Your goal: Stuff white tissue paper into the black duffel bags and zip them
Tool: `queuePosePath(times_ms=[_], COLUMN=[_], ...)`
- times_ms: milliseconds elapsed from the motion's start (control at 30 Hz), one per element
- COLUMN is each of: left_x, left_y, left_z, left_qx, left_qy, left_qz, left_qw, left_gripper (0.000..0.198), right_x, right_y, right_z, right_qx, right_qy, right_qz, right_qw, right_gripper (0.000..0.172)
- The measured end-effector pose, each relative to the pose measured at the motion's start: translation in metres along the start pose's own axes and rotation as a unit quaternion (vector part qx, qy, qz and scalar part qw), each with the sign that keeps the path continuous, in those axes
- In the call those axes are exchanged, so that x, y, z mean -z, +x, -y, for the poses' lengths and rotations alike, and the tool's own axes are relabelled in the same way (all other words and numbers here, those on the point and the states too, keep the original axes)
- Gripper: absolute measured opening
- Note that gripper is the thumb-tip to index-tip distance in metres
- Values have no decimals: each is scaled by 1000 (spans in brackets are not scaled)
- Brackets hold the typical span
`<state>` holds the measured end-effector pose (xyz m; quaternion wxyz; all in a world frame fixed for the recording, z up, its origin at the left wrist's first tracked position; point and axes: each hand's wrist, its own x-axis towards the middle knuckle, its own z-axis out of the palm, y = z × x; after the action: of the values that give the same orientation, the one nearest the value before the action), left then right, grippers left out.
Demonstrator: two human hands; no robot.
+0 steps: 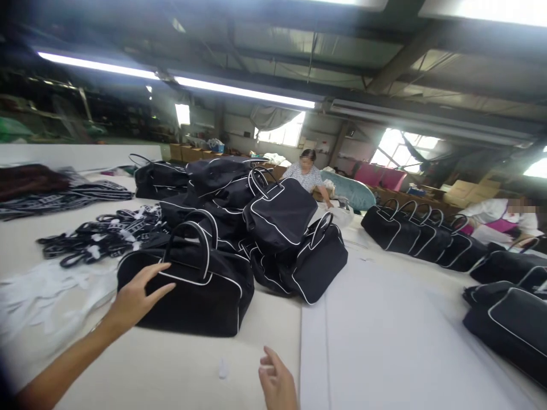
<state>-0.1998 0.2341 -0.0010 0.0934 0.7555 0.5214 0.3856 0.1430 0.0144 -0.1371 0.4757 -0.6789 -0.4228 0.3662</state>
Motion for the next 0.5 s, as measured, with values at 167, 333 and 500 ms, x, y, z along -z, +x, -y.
queuePosePath(times_ms=[167,333,500], left_x=[-30,-36,-42], left_y=[100,104,74], left_z=[-5,-9,9], left_qx=[-171,-284,-345], left_qy=[157,182,84], left_qz=[135,176,118], left_qw=[963,925,927], left_gripper=[66,34,31], right_x=[-51,-111,-113], right_y=[84,130,89], right_z=[126,148,143], right_qx=[166,146,187], right_qy=[-94,-201,-321], right_qz=[-28,-22,-56], right_qw=[981,968,927], right_gripper=[68,91,16])
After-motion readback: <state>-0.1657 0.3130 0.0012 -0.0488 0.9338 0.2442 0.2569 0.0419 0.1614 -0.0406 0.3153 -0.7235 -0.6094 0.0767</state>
